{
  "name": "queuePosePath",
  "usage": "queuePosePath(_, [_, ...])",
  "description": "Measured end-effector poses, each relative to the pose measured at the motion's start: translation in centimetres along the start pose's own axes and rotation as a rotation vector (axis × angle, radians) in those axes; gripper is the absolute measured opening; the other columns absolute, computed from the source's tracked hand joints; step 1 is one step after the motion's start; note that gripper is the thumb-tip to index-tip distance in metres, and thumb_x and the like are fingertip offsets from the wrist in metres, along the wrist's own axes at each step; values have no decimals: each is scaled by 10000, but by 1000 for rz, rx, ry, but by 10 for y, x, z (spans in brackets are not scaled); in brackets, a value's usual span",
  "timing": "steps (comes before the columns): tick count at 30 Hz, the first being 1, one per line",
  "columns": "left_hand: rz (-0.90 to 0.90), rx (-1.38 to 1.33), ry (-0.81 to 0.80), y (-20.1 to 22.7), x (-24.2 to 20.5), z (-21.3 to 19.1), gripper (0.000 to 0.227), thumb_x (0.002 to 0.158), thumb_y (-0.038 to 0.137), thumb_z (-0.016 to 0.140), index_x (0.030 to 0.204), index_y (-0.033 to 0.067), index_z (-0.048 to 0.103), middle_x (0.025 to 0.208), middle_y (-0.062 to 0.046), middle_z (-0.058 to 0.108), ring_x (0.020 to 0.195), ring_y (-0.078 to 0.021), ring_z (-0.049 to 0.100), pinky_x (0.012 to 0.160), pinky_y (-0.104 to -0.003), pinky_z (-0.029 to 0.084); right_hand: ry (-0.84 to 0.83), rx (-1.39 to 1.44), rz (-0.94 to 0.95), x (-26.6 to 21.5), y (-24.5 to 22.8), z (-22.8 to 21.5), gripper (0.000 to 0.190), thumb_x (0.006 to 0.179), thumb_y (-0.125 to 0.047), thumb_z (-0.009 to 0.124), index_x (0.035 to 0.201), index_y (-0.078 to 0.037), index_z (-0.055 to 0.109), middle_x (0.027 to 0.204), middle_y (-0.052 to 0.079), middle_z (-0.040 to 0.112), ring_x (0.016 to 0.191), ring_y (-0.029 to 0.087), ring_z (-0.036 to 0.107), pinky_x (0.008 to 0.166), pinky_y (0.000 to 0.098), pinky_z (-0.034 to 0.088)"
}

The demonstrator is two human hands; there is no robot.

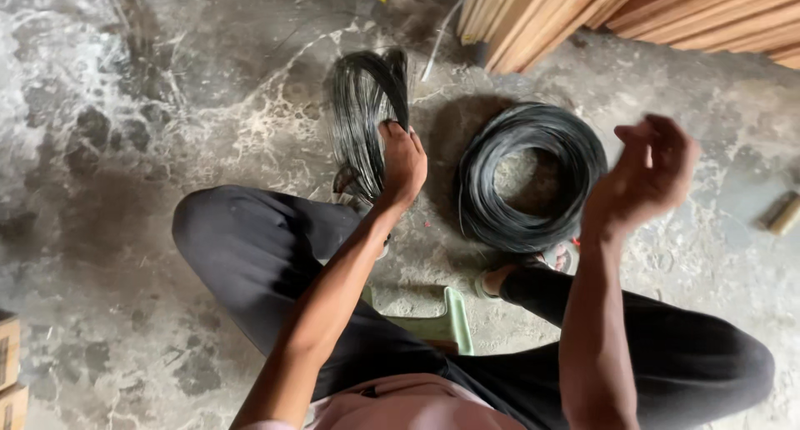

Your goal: The person sits on a small stool and coils a long black wire into a circular bundle on the floor. They use both hands to wrap and secure the wire, occasionally using a pair of red-handled scissors to cut or adjust the wire. The coiled wire is placed on the floor next to a stack of wooden planks.

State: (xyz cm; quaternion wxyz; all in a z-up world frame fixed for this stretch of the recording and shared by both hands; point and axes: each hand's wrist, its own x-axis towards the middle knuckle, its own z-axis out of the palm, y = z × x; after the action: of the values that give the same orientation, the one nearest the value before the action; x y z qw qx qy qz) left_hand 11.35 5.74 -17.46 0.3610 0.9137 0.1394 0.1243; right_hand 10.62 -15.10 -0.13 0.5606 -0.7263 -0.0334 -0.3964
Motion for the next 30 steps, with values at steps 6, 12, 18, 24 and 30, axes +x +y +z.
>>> queuePosePath(6, [142, 340, -82, -40, -33, 81, 107, 900, 103, 395, 851, 17, 435, 794, -112, 417, 787, -223, 428, 814, -319, 347, 163, -79, 207, -9, -53, -71, 63, 963, 6, 384, 977, -52, 402, 795, 69, 349, 576, 103, 284, 443, 230, 284])
queuePosePath(12, [-32, -1, -230, -51, -51, 163, 531, 933, 294, 355, 1288, -100, 333, 1336, -340, 340, 1060, -423, 536, 714, -433, 537, 524, -612, 196, -93, 29, -305, 185, 897, 60, 374, 883, -29, 536, 954, 139, 573, 916, 233, 517, 907, 348, 403])
queuePosePath(18, [37, -60, -187, -31, -63, 183, 384, 915, 231, 409, 1111, -96, 458, 849, -226, 620, 752, -344, 615, 612, -409, 480, -64, -1201, -10, -94, 54, -117, 163, 826, -48, 434, 809, -111, 583, 728, 41, 543, 660, 170, 572, 640, 294, 454])
queuePosePath(24, [-114, -193, -436, -27, -70, 199, 493, 926, 325, 344, 1192, -89, 374, 788, -241, 629, 748, -374, 650, 560, -449, 521, -552, -1153, 120, -148, 164, -36, 142, 797, -149, 505, 691, -160, 598, 590, 69, 571, 538, 317, 607, 487, 439, 498])
queuePosePath(30, [-37, -206, -546, -18, -91, 210, 433, 882, 178, 417, 1193, -121, 375, 839, -296, 611, 814, -425, 628, 639, -481, 526, -655, -1075, 639, -166, 183, -44, 145, 832, -208, 529, 874, -126, 641, 786, 94, 637, 707, 387, 634, 646, 518, 509])
